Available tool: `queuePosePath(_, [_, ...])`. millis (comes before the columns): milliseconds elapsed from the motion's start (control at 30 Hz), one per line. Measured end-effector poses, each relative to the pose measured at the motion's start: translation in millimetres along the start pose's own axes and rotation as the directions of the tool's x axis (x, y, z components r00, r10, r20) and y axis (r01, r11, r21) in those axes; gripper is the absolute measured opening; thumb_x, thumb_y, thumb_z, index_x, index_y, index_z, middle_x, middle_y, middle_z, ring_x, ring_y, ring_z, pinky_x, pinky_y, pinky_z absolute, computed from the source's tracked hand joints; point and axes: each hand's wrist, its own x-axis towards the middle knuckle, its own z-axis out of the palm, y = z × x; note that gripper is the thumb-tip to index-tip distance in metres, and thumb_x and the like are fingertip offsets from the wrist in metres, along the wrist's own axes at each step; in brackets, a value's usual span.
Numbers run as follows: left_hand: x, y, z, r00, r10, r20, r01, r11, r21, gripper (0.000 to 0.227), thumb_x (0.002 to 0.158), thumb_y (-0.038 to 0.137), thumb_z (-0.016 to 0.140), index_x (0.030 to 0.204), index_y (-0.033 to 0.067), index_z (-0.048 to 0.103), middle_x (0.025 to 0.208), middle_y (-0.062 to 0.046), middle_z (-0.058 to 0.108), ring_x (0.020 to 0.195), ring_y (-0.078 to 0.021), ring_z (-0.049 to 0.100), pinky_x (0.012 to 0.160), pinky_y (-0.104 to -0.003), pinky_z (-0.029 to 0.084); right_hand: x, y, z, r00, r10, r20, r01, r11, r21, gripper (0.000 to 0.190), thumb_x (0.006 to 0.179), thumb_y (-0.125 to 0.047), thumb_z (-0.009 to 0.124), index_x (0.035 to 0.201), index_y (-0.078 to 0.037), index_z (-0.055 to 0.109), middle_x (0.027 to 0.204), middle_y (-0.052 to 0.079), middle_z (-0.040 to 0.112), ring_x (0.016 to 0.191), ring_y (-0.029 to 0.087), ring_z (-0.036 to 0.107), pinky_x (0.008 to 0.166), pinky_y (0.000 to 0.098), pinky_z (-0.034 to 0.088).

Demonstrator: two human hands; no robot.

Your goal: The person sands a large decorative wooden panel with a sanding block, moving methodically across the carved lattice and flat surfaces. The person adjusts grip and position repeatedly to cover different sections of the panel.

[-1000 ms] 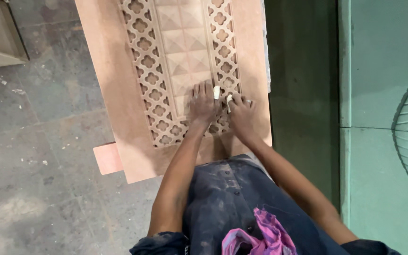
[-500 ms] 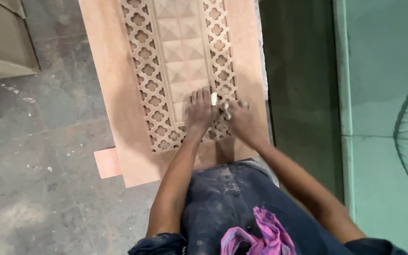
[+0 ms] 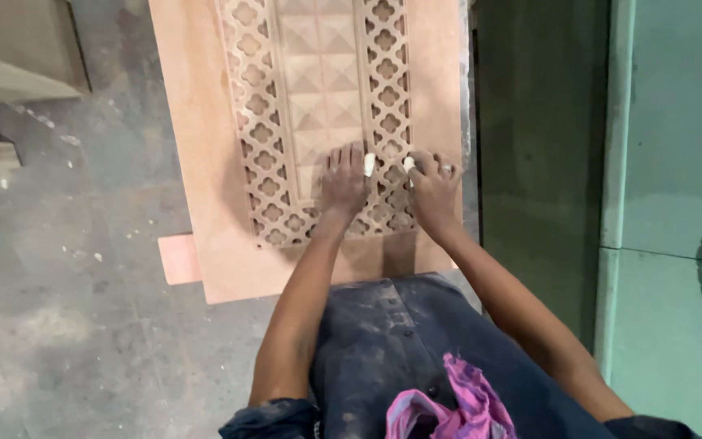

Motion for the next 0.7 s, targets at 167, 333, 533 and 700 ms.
queuePosePath(167, [1, -2, -4, 1.000, 0.001, 0.005, -0.001, 1.000, -0.005, 0.040, 0.093, 0.029, 0.063, 0.122, 0.0019, 0.060, 0.114, -0.017, 0.064, 0.106, -0.0368, 0.059, 0.092, -0.051, 0.047, 4, 3, 6, 0.995, -0.088, 0.054, 0.090, 0.996, -0.029, 0.019, 0.078, -0.010, 0.070, 0.097, -0.007, 0.070, 0.119, 0.010, 0.058, 0.123, 0.034, 0.051, 0.096, 0.0530, 0.033])
queuePosePath(333, [-5, 0, 2, 1.000, -0.001, 0.002, 0.001, 1.000, -0.025, 0.041, 0.091, 0.030, 0.064, 0.121, 0.0026, 0.060, 0.115, -0.016, 0.065, 0.107, -0.0366, 0.060, 0.093, -0.051, 0.048, 5, 13, 30, 0.991, 0.000, 0.131, -0.008, 0.998, 0.061, 0.013, 0.078, -0.007, 0.068, 0.091, -0.004, 0.072, 0.106, 0.014, 0.063, 0.108, 0.037, 0.057, 0.090, 0.0534, 0.037])
queuePosePath(533, [4, -1, 0, 1.000, 0.000, -0.003, 0.000, 0.999, -0.044, 0.038, 0.093, 0.032, 0.064, 0.117, 0.0037, 0.060, 0.114, -0.016, 0.065, 0.108, -0.0365, 0.060, 0.093, -0.051, 0.047, 37, 93, 19, 0.708, 0.256, 0.659, -0.692, 0.441, 0.572, 0.031, 0.086, 0.003, 0.052, 0.102, 0.001, 0.079, 0.090, 0.007, 0.075, 0.084, 0.018, 0.066, 0.076, 0.0316, 0.049])
queuePosePath(700, [1, 0, -9, 1.000, 0.005, 0.001, -0.005, 0.999, -0.051, 0.039, 0.092, 0.028, 0.063, 0.121, 0.0021, 0.059, 0.114, -0.016, 0.064, 0.107, -0.0362, 0.059, 0.093, -0.050, 0.047, 24, 68, 10, 0.830, 0.416, 0.372, -0.552, 0.509, 0.661, 0.025, 0.090, -0.001, 0.058, 0.104, 0.000, 0.079, 0.093, 0.004, 0.077, 0.084, 0.014, 0.066, 0.073, 0.0314, 0.050])
